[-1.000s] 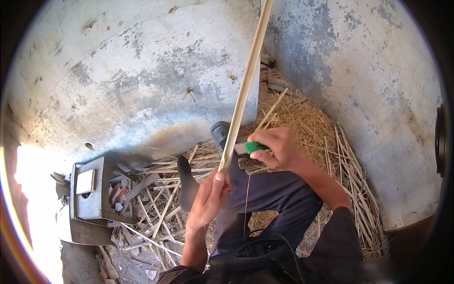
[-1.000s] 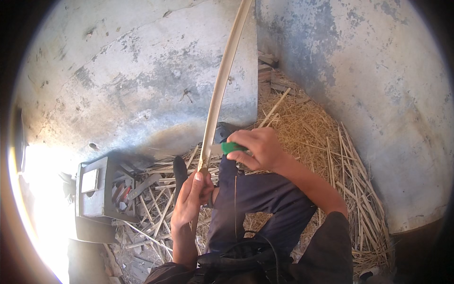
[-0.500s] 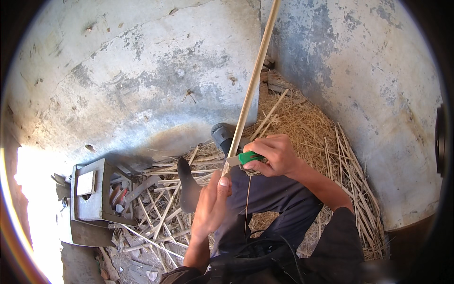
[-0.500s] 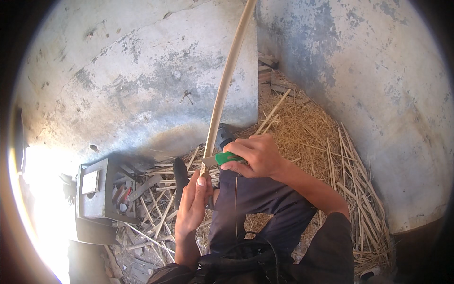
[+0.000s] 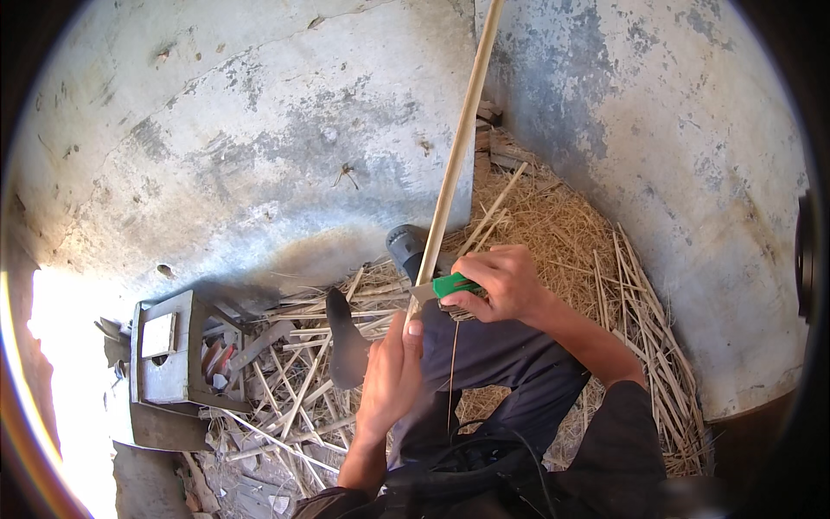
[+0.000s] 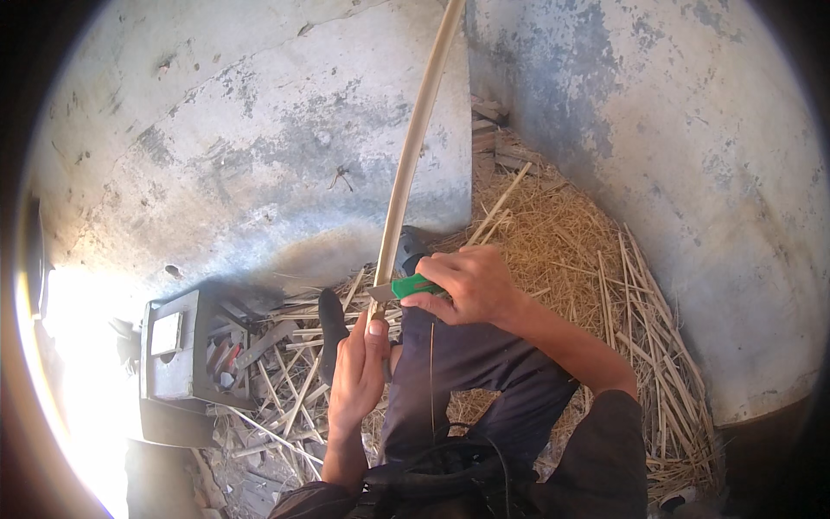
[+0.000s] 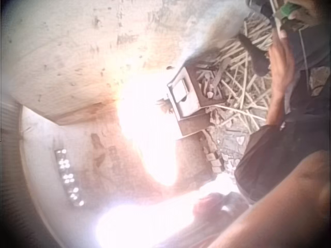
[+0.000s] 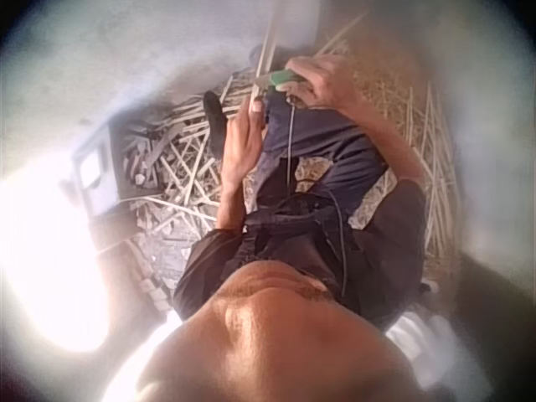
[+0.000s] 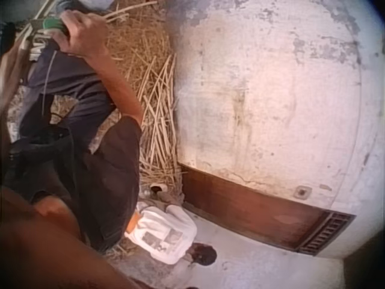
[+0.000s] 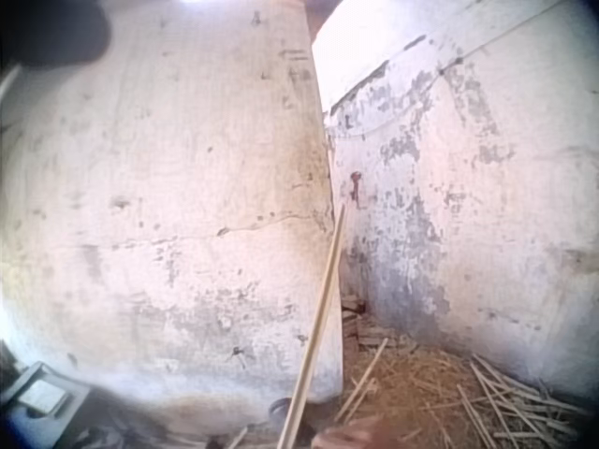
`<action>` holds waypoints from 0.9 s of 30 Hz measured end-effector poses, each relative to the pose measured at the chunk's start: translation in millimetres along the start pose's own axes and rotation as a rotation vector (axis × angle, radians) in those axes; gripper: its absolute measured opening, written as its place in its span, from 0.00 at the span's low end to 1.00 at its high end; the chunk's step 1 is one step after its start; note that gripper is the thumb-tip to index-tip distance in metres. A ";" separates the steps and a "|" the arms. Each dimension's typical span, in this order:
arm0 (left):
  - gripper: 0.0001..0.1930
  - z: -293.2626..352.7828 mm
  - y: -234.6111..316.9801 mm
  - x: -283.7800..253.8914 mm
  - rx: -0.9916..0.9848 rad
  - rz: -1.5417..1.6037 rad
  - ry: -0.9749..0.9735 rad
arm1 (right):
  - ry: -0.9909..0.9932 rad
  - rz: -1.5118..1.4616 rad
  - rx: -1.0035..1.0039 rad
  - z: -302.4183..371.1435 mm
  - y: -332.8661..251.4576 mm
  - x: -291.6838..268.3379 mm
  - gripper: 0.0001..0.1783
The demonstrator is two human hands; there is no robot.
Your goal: The person sits on the floor and uses a green utility knife to shave thin strips from a long piece of bamboo. The person holds the bamboo with one hand and scrapes the surface with the other, creating a pile of shavings on the floor.
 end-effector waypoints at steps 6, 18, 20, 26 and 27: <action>0.25 -0.5 -1.2 3.0 -0.008 -0.027 0.002 | 0.047 0.055 -0.025 0.0 0.8 -2.4 0.29; 0.28 2.9 -10.9 5.5 -0.039 -0.043 0.029 | 0.021 0.103 -0.027 4.3 4.1 2.2 0.29; 0.28 3.5 -8.8 5.0 -0.045 -0.038 0.027 | 0.021 0.110 -0.027 4.1 4.1 2.2 0.29; 0.27 5.1 -11.5 4.6 -0.027 -0.042 0.022 | 0.023 0.124 -0.036 3.1 1.8 1.6 0.29; 0.27 5.6 -11.8 4.1 -0.033 -0.045 0.023 | 0.020 0.132 -0.038 2.6 0.0 1.1 0.29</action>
Point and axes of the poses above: each hand's wrist, its own z-axis away from the middle knuckle, its own x-axis out of the palm, y = z × x, the point moved 8 cm from there along -z, towards the middle knuckle, and after that the axes turned 8 degrees about x, right-handed, at the moved point
